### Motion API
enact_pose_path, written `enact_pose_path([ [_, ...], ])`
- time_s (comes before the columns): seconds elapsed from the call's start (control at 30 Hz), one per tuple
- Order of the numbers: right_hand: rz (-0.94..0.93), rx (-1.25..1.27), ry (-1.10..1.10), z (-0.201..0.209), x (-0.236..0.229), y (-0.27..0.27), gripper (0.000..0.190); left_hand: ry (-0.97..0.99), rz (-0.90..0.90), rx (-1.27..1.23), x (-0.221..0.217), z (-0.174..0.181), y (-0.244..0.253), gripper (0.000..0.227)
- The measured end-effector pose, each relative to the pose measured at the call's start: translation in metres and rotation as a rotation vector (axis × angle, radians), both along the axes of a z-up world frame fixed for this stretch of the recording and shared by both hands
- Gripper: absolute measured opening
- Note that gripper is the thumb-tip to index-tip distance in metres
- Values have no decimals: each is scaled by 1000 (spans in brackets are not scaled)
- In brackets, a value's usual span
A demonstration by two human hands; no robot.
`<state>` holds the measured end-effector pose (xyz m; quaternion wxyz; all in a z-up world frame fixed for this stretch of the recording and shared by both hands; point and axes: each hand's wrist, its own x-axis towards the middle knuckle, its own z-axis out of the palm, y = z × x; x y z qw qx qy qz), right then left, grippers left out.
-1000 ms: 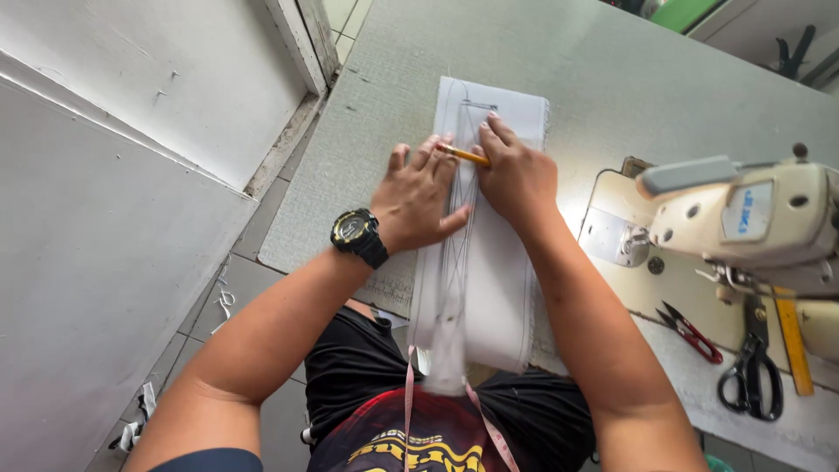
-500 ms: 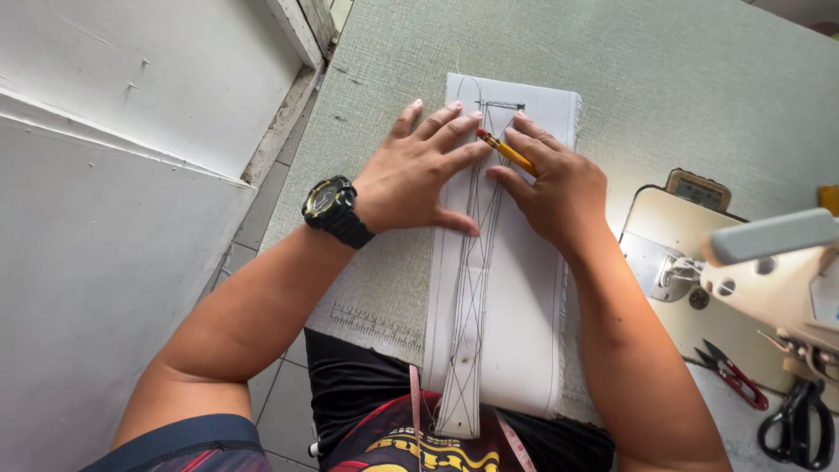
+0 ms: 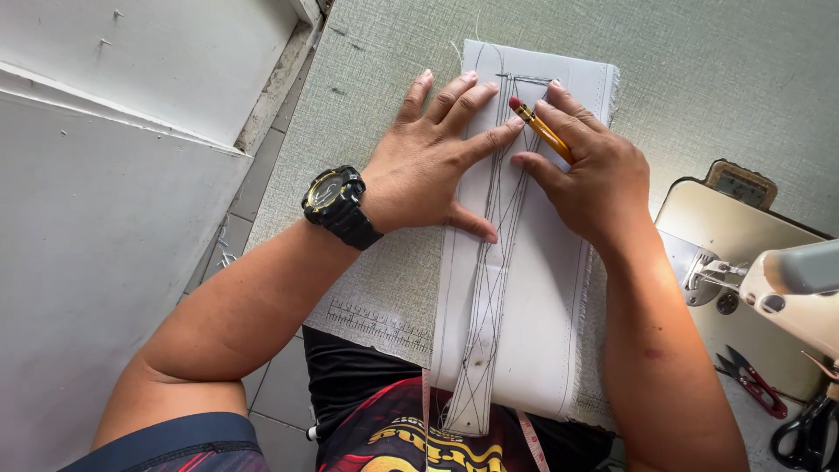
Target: Marking lines on a paper pattern with a pencil and cutting it out with scissors
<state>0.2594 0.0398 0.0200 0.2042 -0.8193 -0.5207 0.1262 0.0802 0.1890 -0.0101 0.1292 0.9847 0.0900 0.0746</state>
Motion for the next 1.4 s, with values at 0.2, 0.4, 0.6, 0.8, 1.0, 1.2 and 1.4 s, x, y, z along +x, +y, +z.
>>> enact_pose_path([
  [0.2,19,-107,-6,8,0,3,54,-43,-31,-112,-2,1,3,126],
  [0.4,70,-90,-49,4,0,0,55,-55,-44,-107,-2,2,2,124],
  [0.6,75,-100,-72,4,2,1,56,-76,-20,-97,-1,1,0,119],
  [0.8,105,-74,-75,3,1,-1,56,-60,-14,-87,-1,-1,-1,116],
  [1.0,121,-47,-74,3,1,-1,53,-96,-30,-83,-2,-1,0,114],
  [1.2,183,-8,-99,0,4,-5,56,-49,-26,-105,-3,0,-1,114],
  [1.4,176,-38,-210,-23,19,-19,38,-80,-9,-3,-5,-8,-5,112],
])
